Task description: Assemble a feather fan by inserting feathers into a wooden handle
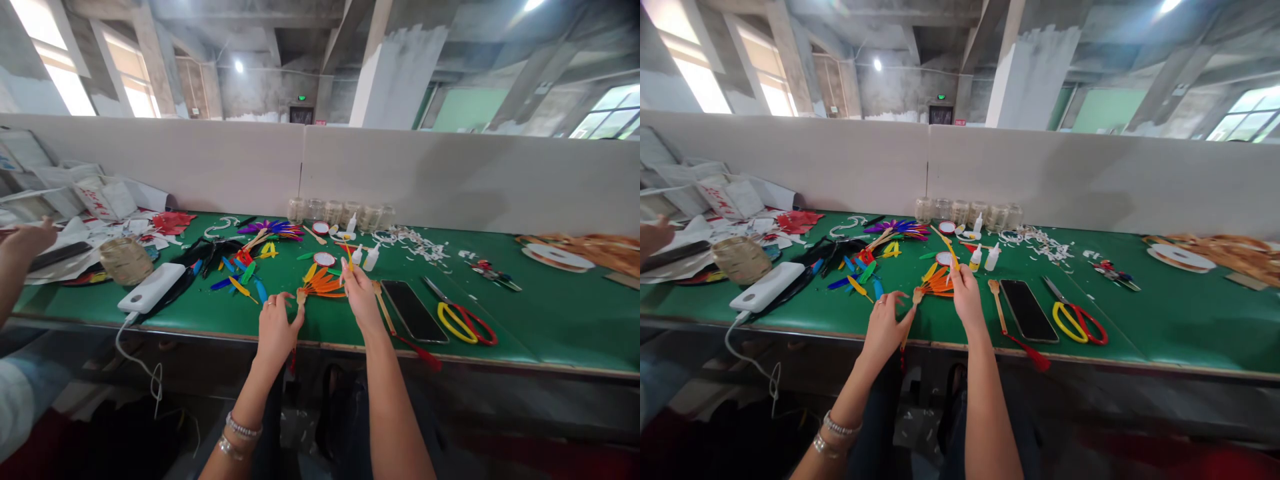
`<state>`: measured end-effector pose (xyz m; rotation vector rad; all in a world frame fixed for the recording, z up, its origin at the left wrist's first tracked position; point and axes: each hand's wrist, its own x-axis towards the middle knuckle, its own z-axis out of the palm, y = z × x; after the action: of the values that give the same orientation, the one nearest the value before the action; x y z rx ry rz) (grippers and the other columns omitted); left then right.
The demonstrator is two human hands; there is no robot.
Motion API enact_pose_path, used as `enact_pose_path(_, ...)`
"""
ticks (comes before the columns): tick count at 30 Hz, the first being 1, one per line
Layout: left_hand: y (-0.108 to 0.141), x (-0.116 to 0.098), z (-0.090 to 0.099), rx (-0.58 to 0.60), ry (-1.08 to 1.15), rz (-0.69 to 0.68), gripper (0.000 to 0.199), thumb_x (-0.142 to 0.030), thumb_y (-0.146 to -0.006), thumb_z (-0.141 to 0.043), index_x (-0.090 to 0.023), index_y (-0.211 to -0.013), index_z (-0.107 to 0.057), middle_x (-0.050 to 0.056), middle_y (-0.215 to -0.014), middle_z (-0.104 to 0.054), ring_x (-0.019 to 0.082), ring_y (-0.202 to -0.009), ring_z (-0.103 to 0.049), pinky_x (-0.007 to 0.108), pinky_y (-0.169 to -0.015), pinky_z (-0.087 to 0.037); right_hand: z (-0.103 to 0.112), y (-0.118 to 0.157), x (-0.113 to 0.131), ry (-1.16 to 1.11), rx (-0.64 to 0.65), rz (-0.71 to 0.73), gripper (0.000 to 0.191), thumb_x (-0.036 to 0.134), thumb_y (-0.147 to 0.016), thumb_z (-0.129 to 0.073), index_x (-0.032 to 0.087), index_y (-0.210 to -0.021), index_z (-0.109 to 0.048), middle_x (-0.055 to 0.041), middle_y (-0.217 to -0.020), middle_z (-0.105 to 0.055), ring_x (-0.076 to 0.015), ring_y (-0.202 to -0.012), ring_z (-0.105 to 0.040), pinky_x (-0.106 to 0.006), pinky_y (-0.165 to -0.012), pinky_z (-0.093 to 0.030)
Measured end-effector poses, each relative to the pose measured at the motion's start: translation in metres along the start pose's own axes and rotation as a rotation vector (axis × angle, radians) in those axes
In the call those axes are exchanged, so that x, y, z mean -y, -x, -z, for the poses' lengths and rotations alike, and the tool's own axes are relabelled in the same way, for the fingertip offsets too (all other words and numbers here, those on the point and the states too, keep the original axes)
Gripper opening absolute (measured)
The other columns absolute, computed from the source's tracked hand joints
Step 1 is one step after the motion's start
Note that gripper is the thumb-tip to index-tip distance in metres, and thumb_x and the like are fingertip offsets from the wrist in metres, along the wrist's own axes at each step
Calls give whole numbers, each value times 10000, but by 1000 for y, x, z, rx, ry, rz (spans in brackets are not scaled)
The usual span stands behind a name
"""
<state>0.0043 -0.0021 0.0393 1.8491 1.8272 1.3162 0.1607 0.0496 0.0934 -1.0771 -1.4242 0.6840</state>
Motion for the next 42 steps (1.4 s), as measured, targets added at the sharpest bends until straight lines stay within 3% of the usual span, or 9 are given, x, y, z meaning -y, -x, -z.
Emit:
enact_pose_path(5, 2, -10, -11, 139, -510, 0, 385, -470, -817, -418, -112, -867, -549, 131, -830, -576, 267, -840, -557, 351, -690, -412, -3, 0, -2, -99, 19, -84, 366, 562, -764, -477, 215, -658, -435, 62, -530, -344, -80, -426, -289, -222, -404, -264)
enact_pose_path(11, -6, -17, -9, 357, -579, -35, 310, -236, -884, -299, -132, -838, -587, 110, -852, -617, 232, -839, -592, 322, -681, -398, -7, -3, -2, -212, -9, -77, 417, 569, -790, -417, 212, -576, -449, 22, -535, -451, -115, -491, -453, -263, -504, -422)
enact_pose_path(16, -2, -10, -5, 231, -485, -3, 297, -262, -901, -276, -159, -838, -548, 77, -768, -623, 174, -695, -601, 236, -529, -330, -2, 2, 15, -274, -22, -13, 349, 514, -800, -443, 208, -766, -608, -30, -788, -577, -112, -581, -471, -265, -547, -446)
enact_pose_path(21, 0, -1, -8, 45, -320, 26, 262, -327, -899, -300, -180, -896, -517, 29, -640, -605, 144, -601, -578, 214, -490, -276, 9, 9, 33, -351, 150, -6, 281, 448, -783, -510, 202, -798, -644, -14, -677, -549, -100, -513, -425, -246, -433, -363)
enact_pose_path(24, 1, 6, -12, -24, -181, -50, 243, -349, -890, -322, -191, -862, -505, 7, -627, -585, 127, -605, -560, 206, -524, -298, 13, 10, 33, -349, 104, -16, 263, 433, -737, -580, 186, -777, -663, -14, -640, -565, -101, -506, -443, -238, -417, -346)
enact_pose_path(28, 4, 13, -15, -11, -115, -116, 239, -326, -892, -313, -192, -817, -496, -9, -592, -536, 116, -565, -517, 213, -537, -300, 15, 8, 32, -294, 137, -29, 340, 468, -770, -531, 171, -836, -684, -47, -707, -621, -116, -550, -487, -239, -435, -371)
enact_pose_path(32, 6, 15, -13, 37, -111, -194, 244, -319, -890, -320, -195, -781, -500, -2, -598, -519, 118, -584, -501, 222, -554, -307, 19, 9, 35, -184, 234, 17, 400, 485, -841, -408, 202, -930, -678, -58, -858, -649, -147, -710, -562, -279, -596, -463)
enact_pose_path(38, 7, 17, -11, 164, -147, -295, 257, -310, -891, -306, -199, -774, -506, 13, -637, -531, 123, -637, -510, 220, -593, -342, 19, 7, 33, -34, 3, 143, 237, 403, -706, -628, 201, -807, -701, -28, -799, -683, -206, -805, -608, -343, -723, -485)
enact_pose_path(42, 8, 20, -12, 171, -137, -327, 242, -303, -886, -317, -199, -791, -513, 15, -646, -535, 123, -638, -507, 220, -599, -353, 16, 4, 33, 10, -104, 104, 425, 393, -671, -658, 170, -1032, -632, -37, -735, -696, -187, -663, -617, -318, -613, -495)
